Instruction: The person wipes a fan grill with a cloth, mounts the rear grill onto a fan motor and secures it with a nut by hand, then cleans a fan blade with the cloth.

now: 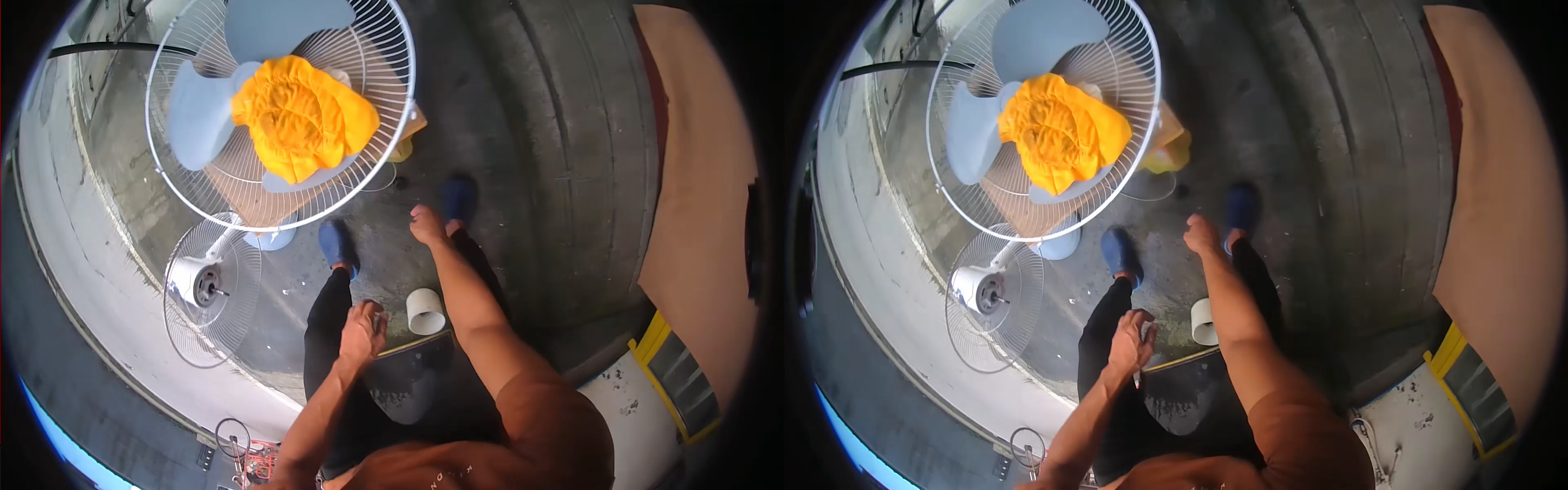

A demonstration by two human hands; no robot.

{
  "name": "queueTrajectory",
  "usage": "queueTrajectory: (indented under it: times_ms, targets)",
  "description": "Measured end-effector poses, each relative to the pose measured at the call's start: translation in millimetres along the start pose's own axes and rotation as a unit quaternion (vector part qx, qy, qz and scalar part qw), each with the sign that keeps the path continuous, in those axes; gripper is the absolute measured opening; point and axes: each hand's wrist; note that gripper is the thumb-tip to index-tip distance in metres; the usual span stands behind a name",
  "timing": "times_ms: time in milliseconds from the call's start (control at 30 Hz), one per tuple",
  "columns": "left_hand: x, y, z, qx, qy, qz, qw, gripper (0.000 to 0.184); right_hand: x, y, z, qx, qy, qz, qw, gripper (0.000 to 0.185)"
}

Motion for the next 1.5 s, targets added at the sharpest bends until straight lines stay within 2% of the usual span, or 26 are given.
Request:
queueTrajectory:
  times_ms: [67, 100, 133, 233, 267, 300, 367, 467, 667, 733, 800, 833, 900, 967, 1033, 1067, 1100, 1167, 1200, 1233, 1300, 1333, 1367, 1500]
  targets:
    - [-22.7, 13.5, 14.9, -0.034, -0.017, -0.029, 0.999, 0.020, 6.5, 42.6, 33.1, 0.018, 0.029, 0.016, 0.999, 0.044]
    - [-37.4, 19.8, 20.1, -0.058, -0.031, -0.037, 0.997, 0.021, 10.4, 61.3, 47.3, 0.062, 0.032, 0.013, 0.997, 0.046]
    - [-42.7, 17.5, 22.6, -0.093, -0.043, 0.041, 0.994, 0.025, 15.1, 76.2, 62.5, 0.107, 0.032, 0.007, 0.994, 0.048]
    - [-34.0, 11.2, 36.9, -0.102, -0.029, 0.036, 0.994, 0.025, 28.7, 114.7, 99.2, 0.214, 0.017, -0.036, 0.976, 0.059]
    - [-26.8, 5.5, 41.4, -0.099, -0.011, 0.013, 0.995, 0.026, 18.8, 109.8, 104.2, 0.179, 0.054, -0.040, 0.982, 0.062]
    - [-24.5, 2.8, 45.4, -0.098, -0.004, -0.001, 0.995, 0.026, 15.7, 112.4, 111.0, 0.191, 0.062, -0.026, 0.979, 0.061]
    - [-22.0, -2.9, 50.7, -0.094, 0.009, -0.027, 0.995, 0.026, 37.9, 144.1, 136.7, 0.306, -0.004, -0.102, 0.947, 0.060]
    - [-19.8, -11.3, 53.2, -0.103, 0.008, -0.026, 0.994, 0.026, 43.4, 145.5, 148.2, 0.226, 0.044, -0.133, 0.964, 0.054]
    - [-24.7, -14.4, 51.0, -0.094, -0.013, -0.025, 0.995, 0.027, 57.2, 136.4, 147.3, 0.218, -0.027, -0.280, 0.935, 0.050]
    - [-24.1, -14.5, 51.6, -0.087, -0.035, -0.033, 0.995, 0.028, 33.7, 107.6, 126.9, 0.233, -0.014, -0.215, 0.948, 0.049]
    - [-41.1, 0.7, 47.4, -0.055, -0.017, -0.031, 0.998, 0.027, -3.5, 65.7, 76.3, 0.246, 0.031, -0.081, 0.965, 0.053]
    - [-49.2, 7.7, 43.2, -0.038, -0.009, -0.032, 0.999, 0.027, -14.3, 45.3, 58.5, 0.196, 0.060, -0.071, 0.976, 0.056]
    - [-56.8, 7.9, 33.4, -0.096, -0.042, -0.078, 0.992, 0.027, -24.2, 23.6, 13.2, 0.229, 0.061, -0.049, 0.970, 0.058]
    - [-59.0, -0.7, 15.3, -0.123, -0.055, -0.110, 0.985, 0.026, -46.4, -13.9, -38.1, 0.202, 0.103, -0.077, 0.971, 0.053]
    - [-62.5, -16.4, -12.6, -0.117, -0.050, -0.126, 0.984, 0.026, -59.5, -42.4, -87.9, 0.271, 0.063, -0.033, 0.960, 0.043]
    - [-62.9, -25.7, -28.1, -0.100, -0.043, -0.134, 0.985, 0.024, -71.2, -61.5, -112.5, 0.279, 0.075, -0.010, 0.957, 0.043]
    - [-59.0, -41.2, -43.4, -0.090, -0.042, -0.154, 0.983, 0.022, -84.8, -80.3, -135.7, 0.286, 0.087, 0.015, 0.954, 0.043]
    - [-53.9, -76.4, -72.3, -0.069, -0.041, -0.190, 0.979, 0.020, -121.2, -120.1, -183.7, 0.304, 0.046, 0.038, 0.951, 0.039]
    - [-51.7, -91.3, -84.6, -0.006, 0.000, -0.222, 0.975, 0.015, -130.1, -133.2, -199.8, 0.287, 0.049, 0.159, 0.943, 0.038]
    - [-52.8, -103.8, -93.6, -0.001, -0.021, -0.256, 0.966, 0.015, -147.3, -145.5, -215.1, 0.262, 0.052, 0.277, 0.923, 0.036]
    - [-60.3, -129.3, -102.2, 0.007, -0.061, -0.320, 0.945, 0.015, -188.9, -168.5, -242.8, 0.241, 0.033, 0.411, 0.879, 0.032]
    - [-54.1, -154.3, -112.6, 0.011, -0.046, -0.398, 0.916, 0.018, -212.2, -177.4, -254.6, 0.230, 0.027, 0.459, 0.858, 0.032]
    - [-47.1, -175.3, -123.8, 0.017, -0.100, -0.448, 0.888, 0.023, -233.5, -184.3, -266.7, 0.218, 0.025, 0.505, 0.835, 0.032]
    - [-51.3, -256.8, -156.6, 0.054, -0.125, -0.389, 0.911, 0.045, -296.3, -184.5, -284.1, 0.118, 0.036, 0.549, 0.827, 0.031]
Point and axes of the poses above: each hand's wrist, its own z-axis towards the middle knuckle, its own y-axis out of the palm, x = y × z, and after that the axes turned 13 degrees about -y, right-handed
